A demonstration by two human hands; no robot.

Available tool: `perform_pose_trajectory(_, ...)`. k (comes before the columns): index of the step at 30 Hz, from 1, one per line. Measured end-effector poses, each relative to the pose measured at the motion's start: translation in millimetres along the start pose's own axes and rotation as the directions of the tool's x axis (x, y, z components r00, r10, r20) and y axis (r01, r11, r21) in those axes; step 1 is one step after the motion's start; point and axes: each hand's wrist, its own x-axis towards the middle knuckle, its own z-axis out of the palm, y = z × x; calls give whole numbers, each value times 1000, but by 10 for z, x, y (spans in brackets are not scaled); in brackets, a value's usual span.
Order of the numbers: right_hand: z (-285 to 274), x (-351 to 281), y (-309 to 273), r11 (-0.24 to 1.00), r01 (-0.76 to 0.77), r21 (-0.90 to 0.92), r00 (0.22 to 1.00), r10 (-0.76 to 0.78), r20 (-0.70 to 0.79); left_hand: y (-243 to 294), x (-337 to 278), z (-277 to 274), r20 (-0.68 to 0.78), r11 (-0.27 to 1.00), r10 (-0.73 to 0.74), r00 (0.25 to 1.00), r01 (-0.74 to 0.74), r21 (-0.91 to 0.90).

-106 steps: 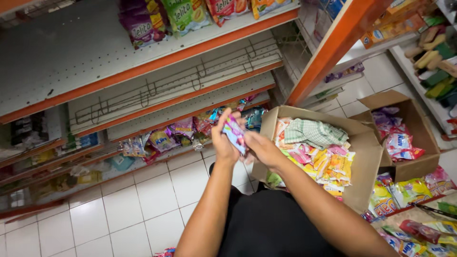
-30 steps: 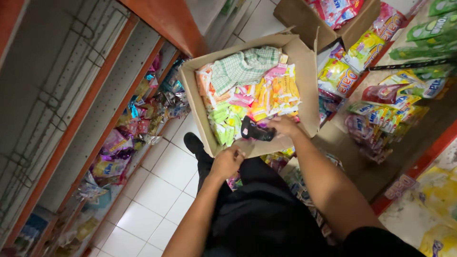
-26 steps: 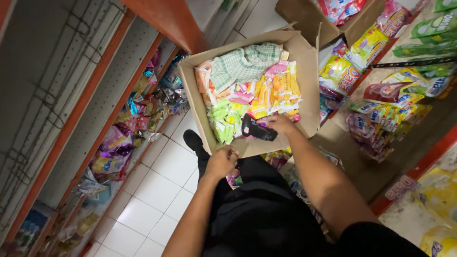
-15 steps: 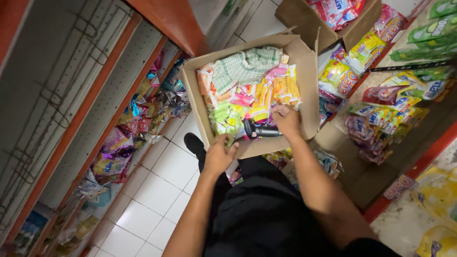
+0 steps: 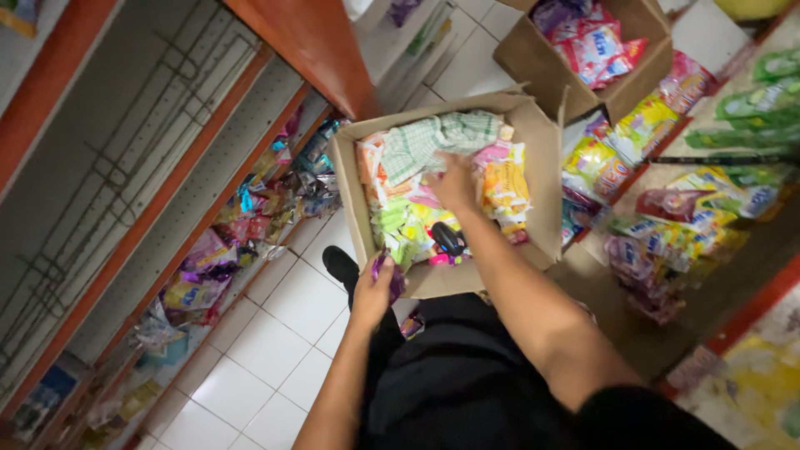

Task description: The person stocks a shelf in a convenience store by scanning small sachets and packets with a handheld barcode scanner and then placing them onto the shelves or into a storage box.

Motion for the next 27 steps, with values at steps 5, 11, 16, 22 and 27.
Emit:
perform_pose_trajectory(5,294,534,454,967,151,-204,967,-102,234,-370,-94,-248,-71,992,53,996,-61,-114)
perform_pose_trajectory(11,14,-105,-329,733,-467,494,850,219,480,-312,-34,-279,-184,940,-62,981,-5,-341)
perform_pose_trajectory(16,-606,-1609,-1652,855,228,466,895,-372,244,66,81,-302,20,823,-50,999,53,-565)
perform_pose_trajectory(22,-791,-1374,-1899,914,373,162,928,-365,-78,601,-181,-102,292,724,16,956,191,-663)
perform_pose_trajectory(27,-737,-883,-1632,934,-87,347,996,73,53,933,-380,166,276,776,63,959,127,-617)
